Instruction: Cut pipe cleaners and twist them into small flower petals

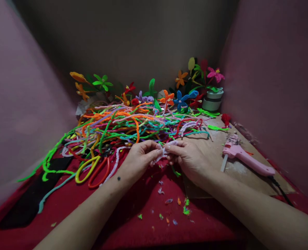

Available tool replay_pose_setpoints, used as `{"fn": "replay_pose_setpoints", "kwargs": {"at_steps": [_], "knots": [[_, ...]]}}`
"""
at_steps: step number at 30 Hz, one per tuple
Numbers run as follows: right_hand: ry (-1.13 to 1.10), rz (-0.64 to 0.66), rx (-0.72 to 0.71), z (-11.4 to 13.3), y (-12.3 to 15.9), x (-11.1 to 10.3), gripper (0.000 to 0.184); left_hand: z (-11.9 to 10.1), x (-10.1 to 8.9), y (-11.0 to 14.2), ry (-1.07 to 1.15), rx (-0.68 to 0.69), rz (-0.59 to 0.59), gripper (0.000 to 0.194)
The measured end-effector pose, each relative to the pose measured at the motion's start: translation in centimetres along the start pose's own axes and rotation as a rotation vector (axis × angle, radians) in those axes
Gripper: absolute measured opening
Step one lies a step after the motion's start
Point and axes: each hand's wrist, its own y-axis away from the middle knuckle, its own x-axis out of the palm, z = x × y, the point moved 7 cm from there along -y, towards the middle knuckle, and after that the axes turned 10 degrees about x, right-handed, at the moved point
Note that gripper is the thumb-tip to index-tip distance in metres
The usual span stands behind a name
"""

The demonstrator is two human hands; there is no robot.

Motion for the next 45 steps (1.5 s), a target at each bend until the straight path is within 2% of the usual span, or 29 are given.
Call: {"fn": "replay_pose_setpoints", "kwargs": {"at_steps": [9, 15, 18, 22, 26, 31, 35, 39, 45], "knots": [[0.021, 0.029, -0.048, -0.2, -0.2, 0.0, 0.013, 0.5, 0.9, 0.2, 0.180, -0.068, 0.067, 0.013], [0.034, 0.039, -0.054, 0.1, 0.1, 0.3, 0.010, 0.8, 1.4, 0.4, 0.297, -0.049, 0.079, 0.010], [0.016, 0.089, -0.037, 0.3, 0.3, 0.7, 0.011, 1.4, 1.3, 0.3, 0.360, -0.071, 0.110, 0.011], [0.007, 0.133, -0.047, 0.5, 0.4, 0.8, 0.014, 1.8, 0.8, 0.0, 0.398, -0.090, 0.089, 0.013], [0.059, 0.097, -0.025, 0.1, 0.2, 0.5, 0.012, 1.6, 0.6, -0.1, 0.350, -0.069, 0.051, 0.015], [0.168, 0.024, -0.030, -0.2, 0.0, 0.2, 0.019, 1.3, 0.7, 0.2, 0.209, -0.042, 0.000, 0.018], [0.132, 0.044, 0.004, -0.7, -0.1, 0.3, 0.014, 0.4, 0.3, 0.2, 0.119, 0.088, -0.098, 0.013], [0.096, 0.043, -0.064, -0.1, 0.4, 0.7, 0.006, -0.3, 0.4, 0.2, 0.038, 0.172, -0.116, 0.008], [0.093, -0.001, -0.113, 0.7, 0.9, 1.0, 0.009, -1.0, 0.3, 0.5, -0.093, 0.246, -0.106, 0.009]]}}
